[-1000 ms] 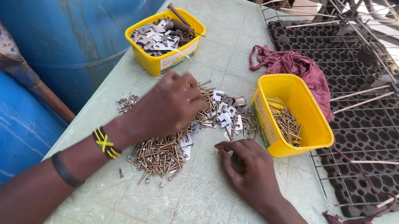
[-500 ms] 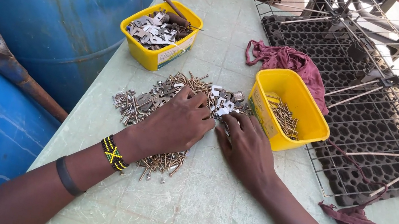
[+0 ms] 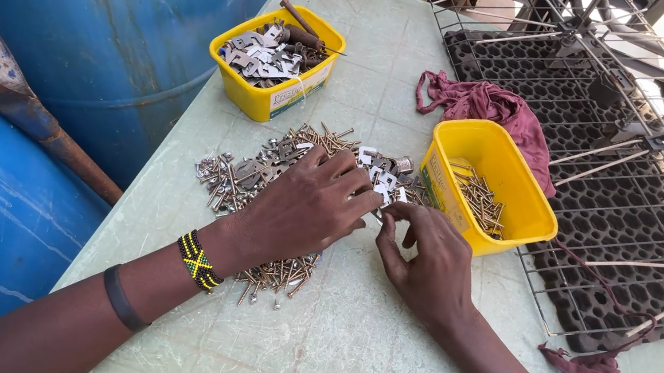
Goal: Manually assembling cable clips by inserting small nails into the holes of metal clips and sorting them into bins.
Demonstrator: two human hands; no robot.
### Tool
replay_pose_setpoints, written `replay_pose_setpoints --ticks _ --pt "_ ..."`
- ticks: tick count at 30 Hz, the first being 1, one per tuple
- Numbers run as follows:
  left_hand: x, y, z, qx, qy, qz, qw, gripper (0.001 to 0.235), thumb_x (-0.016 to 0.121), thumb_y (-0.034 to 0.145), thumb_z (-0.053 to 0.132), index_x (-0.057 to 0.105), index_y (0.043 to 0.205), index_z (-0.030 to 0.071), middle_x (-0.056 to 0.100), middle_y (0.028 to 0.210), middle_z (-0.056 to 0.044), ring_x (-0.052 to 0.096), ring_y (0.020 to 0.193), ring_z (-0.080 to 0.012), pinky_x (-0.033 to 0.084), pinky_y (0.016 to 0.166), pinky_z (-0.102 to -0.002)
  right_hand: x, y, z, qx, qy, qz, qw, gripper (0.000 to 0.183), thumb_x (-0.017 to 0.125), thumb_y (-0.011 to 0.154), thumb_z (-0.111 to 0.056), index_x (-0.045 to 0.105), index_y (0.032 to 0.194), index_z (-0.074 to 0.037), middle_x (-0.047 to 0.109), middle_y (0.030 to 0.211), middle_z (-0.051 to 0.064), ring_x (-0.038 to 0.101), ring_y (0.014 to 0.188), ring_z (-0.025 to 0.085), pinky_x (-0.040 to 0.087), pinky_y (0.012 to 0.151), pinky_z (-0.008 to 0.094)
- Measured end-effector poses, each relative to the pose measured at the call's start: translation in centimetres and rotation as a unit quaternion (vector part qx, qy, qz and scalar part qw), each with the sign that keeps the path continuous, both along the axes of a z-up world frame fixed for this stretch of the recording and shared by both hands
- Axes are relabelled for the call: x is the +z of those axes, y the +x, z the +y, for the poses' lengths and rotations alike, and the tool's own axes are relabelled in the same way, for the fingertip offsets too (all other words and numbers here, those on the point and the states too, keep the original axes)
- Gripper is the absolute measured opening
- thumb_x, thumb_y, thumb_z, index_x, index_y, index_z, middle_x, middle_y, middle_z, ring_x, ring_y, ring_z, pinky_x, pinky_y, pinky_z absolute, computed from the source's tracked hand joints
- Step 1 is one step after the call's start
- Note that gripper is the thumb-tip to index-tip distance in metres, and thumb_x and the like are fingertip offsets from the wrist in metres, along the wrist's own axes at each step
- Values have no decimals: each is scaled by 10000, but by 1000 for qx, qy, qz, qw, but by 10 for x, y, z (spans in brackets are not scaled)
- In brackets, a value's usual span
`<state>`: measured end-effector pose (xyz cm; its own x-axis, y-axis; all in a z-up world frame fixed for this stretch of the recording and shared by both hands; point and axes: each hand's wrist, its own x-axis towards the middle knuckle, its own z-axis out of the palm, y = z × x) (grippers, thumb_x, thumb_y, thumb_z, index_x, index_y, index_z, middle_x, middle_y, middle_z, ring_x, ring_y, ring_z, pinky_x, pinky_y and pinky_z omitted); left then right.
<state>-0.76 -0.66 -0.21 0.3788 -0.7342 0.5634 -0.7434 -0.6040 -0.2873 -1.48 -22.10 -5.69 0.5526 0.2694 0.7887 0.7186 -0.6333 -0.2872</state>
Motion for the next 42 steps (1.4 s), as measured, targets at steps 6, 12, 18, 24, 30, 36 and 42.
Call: replay_pose_setpoints --ticks 6,12,18,24,30,36,42 --pt "-3 -1 0 -18 -16 -61 998 229 784 845 134 710 1062 128 580 1103 -71 557 1013 -246 476 761 -378 -6 0 -8 30 131 103 986 27 685 947 -63 702 965 -72 735 710 65 589 460 184 490 450 289" --pt "5 10 13 -33 -16 -55 998 169 753 912 149 753 1081 141 654 983 -49 623 950 -214 523 778 -369 3 -6 0 72 181 222 955 159 584 1023 -82 670 1141 -18 751 812 114 566 555 153 508 532 290" --pt "5 43 52 129 -73 -125 981 140 711 999 221 759 1119 168 642 990 -38 619 936 -192 516 768 -338 -2 -4 -1 66 129 231 962 166 643 975 -107 723 1121 -107 780 816 80 612 536 197 500 505 304" --pt "-23 93 123 234 -149 -150 949 215 816 992 284 794 1204 256 660 1056 18 586 1012 -189 458 813 -371 -7 -1 -1 92 75 187 975 82 658 954 -86 737 976 -92 772 773 68 616 488 180 502 452 298" --pt "-21 86 121 247 -196 -48 948 88 722 1095 260 804 1126 254 707 1118 15 585 1108 -203 424 850 -403 0 -4 -2 121 48 192 973 94 655 912 -36 742 946 -36 764 789 135 619 488 205 506 447 326" --pt "-16 81 122 279 -163 -71 944 238 665 1127 361 815 1040 198 727 1121 -36 588 1156 -261 421 864 -440 0 -5 -3 125 30 203 971 103 653 916 -54 741 959 -24 763 798 155 640 511 226 525 471 337" --pt "-14 80 119 305 -136 -73 940 309 617 1133 368 826 1009 178 741 1113 -50 595 1161 -260 435 880 -438 2 -7 -2 131 20 205 970 104 653 920 -62 738 961 -20 772 824 163 652 527 241 534 486 348"
